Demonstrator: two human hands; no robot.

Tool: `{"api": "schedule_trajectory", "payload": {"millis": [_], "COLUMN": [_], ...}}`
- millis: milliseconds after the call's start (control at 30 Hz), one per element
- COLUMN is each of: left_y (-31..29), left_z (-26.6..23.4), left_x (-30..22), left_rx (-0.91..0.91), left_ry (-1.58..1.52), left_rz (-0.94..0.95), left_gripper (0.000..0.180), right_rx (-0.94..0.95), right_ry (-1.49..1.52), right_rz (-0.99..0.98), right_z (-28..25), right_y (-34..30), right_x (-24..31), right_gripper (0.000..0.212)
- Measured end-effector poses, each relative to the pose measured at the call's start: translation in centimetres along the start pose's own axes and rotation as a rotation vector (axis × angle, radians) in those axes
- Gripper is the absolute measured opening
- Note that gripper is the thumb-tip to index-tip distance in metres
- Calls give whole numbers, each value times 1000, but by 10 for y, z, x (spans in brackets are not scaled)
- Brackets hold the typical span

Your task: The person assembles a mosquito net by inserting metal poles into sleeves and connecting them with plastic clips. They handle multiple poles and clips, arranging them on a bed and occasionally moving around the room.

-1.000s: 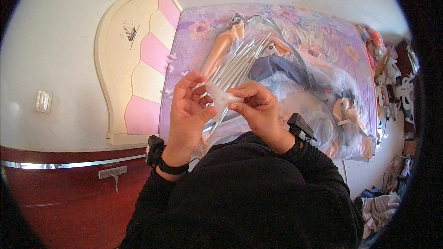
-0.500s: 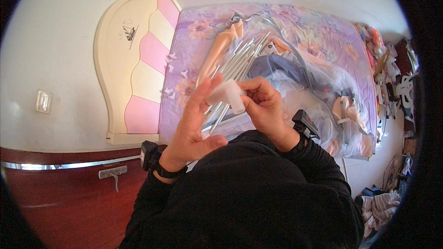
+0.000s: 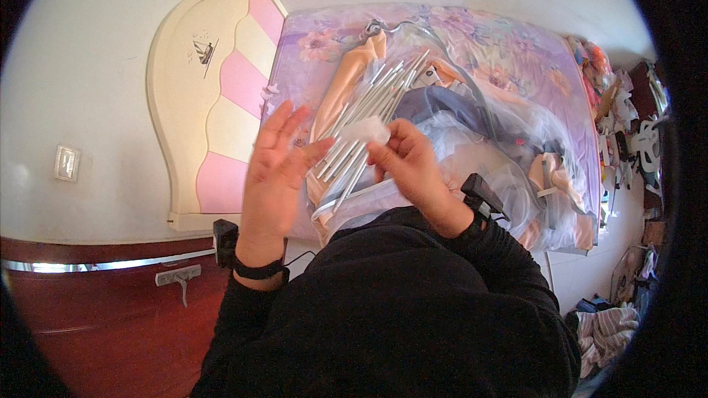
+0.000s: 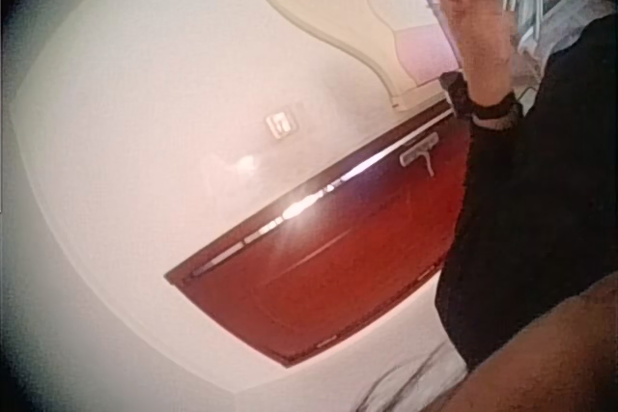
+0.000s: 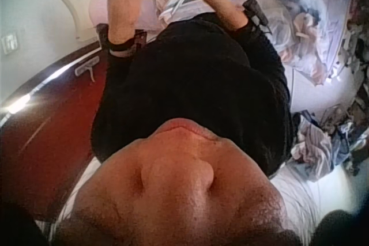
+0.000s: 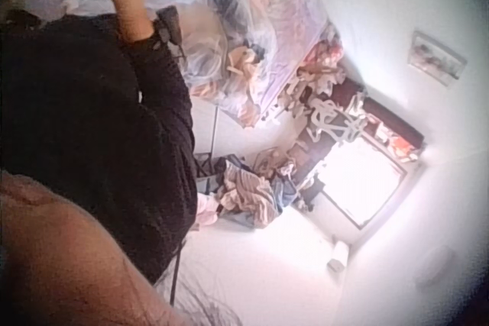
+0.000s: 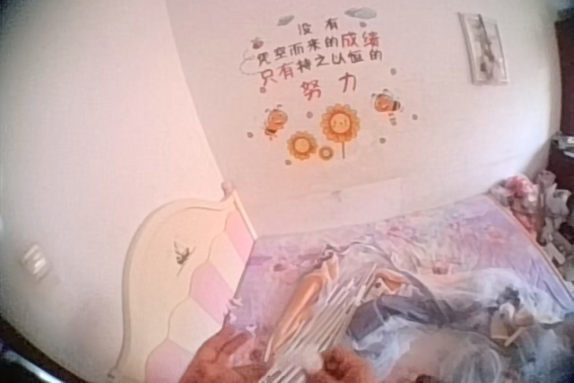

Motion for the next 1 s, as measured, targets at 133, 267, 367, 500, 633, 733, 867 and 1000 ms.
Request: {"api": "schedule_trajectory", "payload": {"millis": [133, 267, 367, 500, 633, 733, 867, 1000], "left_y": [-3, -5, -3, -1, 1, 1, 4, 5], "left_z": [-13, 10, 22, 25, 25, 24, 21, 20], "left_x": [-1, 15, 20, 16, 17, 21, 27, 32], "left_rx": [-43, 142, 200, 132, 104, 97, 105, 89], "left_ry": [293, 458, 479, 574, 640, 623, 557, 391], "left_rz": [-10, 16, 43, 116, 123, 93, 15, -87], "left_gripper": [46, 48, 46, 36, 31, 30, 30, 29], "right_rx": [136, 365, 357, 388, 452, 465, 453, 440], "right_ry": [240, 507, 466, 513, 620, 623, 555, 476], "right_rz": [161, 175, 138, 164, 203, 205, 221, 213], "right_z": [-4, 17, 21, 21, 24, 27, 27, 25], "right_y": [2, -4, -4, -6, -12, -14, -14, -12], "right_x": [-4, -7, -13, -18, -18, -17, -17, -16], "right_gripper": [21, 29, 27, 27, 27, 27, 29, 32]}}
Point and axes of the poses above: each hand's wrist, its own y-axis towards the middle knuckle, its own z-axis out of the palm, x = y × z, the point moved 6 cm from there along y, towards the middle knuckle, and after that the axes turned 4 degrees about x, right-handed, at the moved point
